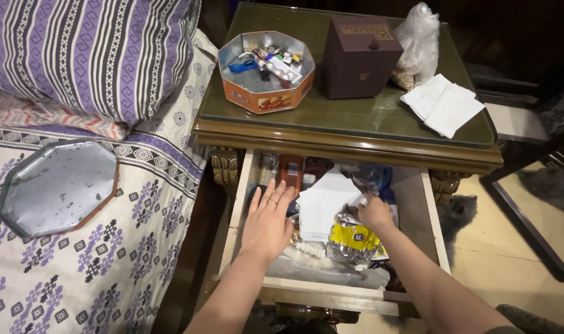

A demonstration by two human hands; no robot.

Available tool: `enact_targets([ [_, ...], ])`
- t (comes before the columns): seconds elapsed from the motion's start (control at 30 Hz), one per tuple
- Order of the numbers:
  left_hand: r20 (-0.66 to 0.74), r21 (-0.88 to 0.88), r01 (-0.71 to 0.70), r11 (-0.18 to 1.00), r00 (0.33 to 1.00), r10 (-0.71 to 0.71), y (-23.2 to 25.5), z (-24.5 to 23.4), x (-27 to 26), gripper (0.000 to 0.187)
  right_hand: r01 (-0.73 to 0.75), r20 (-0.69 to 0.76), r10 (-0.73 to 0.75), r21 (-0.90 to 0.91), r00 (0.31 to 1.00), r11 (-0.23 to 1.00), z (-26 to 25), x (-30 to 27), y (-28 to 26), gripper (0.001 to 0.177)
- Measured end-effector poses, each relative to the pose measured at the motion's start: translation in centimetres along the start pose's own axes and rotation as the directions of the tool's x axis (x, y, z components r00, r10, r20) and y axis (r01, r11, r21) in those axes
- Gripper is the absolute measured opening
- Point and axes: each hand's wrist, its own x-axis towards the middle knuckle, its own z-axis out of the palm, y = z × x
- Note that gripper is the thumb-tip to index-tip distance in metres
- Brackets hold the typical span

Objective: Searching through a cluttered nightstand drawer and placing items on top of the nightstand.

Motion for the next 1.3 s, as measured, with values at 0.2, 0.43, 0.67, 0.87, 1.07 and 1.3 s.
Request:
enact_targets([
  [0.2,0.061,-0.026,0.042,0.999,0.997,-0.04,0.5,-0.7,0.3,0.067,-0.013,-0.041,0.013,0.008,0.999,1.0,-0.1,-0.3,0.0,0.047],
  [0.43,0.039,-0.006,0.028,1.0,0.999,-0.027,0.2,-0.2,0.1,0.066,0.016,-0.1,0.0,0.156,0.995,0.988,-1.1,-1.3,-0.6,0.039],
  [0.67,0.022,0.008,0.009,1.0,1.0,-0.009,0.1,0.0,0.0,0.067,0.132,-0.162,-0.092,0.254,0.982,0.958,-2.6,-2.3,-2.0,0.043],
  [0.87,0.016,0.004,0.009,1.0,1.0,-0.009,0.0,0.1,-0.1,0.067,0.082,-0.01,-0.087,0.43,0.996,0.899,-4.2,-3.8,-4.0,0.032],
  [1.07,0.023,0.008,0.007,1.0,1.0,-0.007,0.1,0.0,0.0,0.067,0.205,-0.046,-0.211,0.5,0.976,0.841,-4.2,-3.4,-3.8,0.021],
  [1.3,0.005,0.027,-0.015,1.0,1.0,0.014,-0.1,0.4,0.0,0.065,0.108,-0.007,-0.136,0.648,0.991,0.754,-7.6,-5.7,-5.5,0.019],
])
